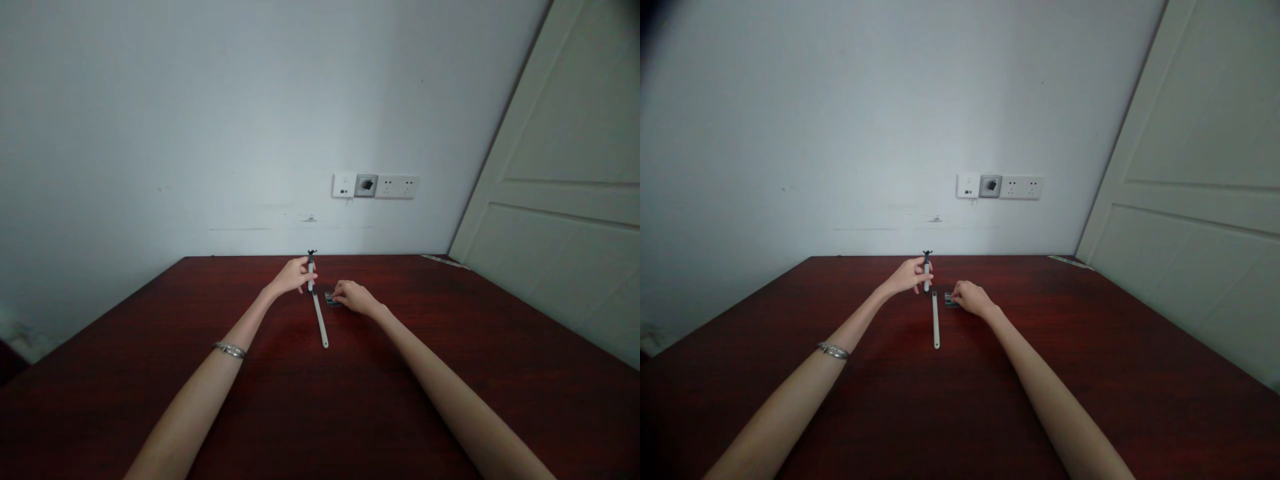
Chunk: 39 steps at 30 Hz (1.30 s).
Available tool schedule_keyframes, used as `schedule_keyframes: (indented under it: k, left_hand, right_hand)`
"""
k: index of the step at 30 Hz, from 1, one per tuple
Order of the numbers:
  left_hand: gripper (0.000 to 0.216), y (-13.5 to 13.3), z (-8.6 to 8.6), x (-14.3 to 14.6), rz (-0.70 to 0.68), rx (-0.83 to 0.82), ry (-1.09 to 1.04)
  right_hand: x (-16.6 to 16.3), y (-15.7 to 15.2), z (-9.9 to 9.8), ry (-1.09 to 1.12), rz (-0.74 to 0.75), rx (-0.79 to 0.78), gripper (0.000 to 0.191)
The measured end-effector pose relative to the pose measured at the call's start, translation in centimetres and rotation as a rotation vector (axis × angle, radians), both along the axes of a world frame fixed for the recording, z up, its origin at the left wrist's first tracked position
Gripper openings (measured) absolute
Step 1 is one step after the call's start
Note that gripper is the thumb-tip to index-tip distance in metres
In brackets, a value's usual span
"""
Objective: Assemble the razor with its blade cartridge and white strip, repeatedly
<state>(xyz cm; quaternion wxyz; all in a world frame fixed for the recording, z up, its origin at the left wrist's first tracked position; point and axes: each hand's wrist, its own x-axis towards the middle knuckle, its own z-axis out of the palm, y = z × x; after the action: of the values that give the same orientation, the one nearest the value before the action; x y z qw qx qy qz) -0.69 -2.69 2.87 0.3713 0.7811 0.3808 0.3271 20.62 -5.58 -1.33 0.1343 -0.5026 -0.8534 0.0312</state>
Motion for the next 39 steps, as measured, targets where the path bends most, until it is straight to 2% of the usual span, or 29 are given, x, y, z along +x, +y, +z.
schedule_keyframes:
  k: [28,35,39]
  left_hand:
    - [0.02,0.2,-0.2,-0.1,-0.008,-0.018,-0.053]
    - [0.021,0.2,-0.1,-0.2,0.007,-0.014,-0.031]
    - [0.022,0.3,-0.3,-0.2,0.006,-0.013,-0.039]
  right_hand:
    - [-0.3,0.1,0.0,0.061,-0.02,-0.019,0.021]
    - [0.2,0.9,0.2,0.254,0.025,0.044,0.018]
    - [0.4,0.8,1.1,0.402,0.025,-0.028,0.023]
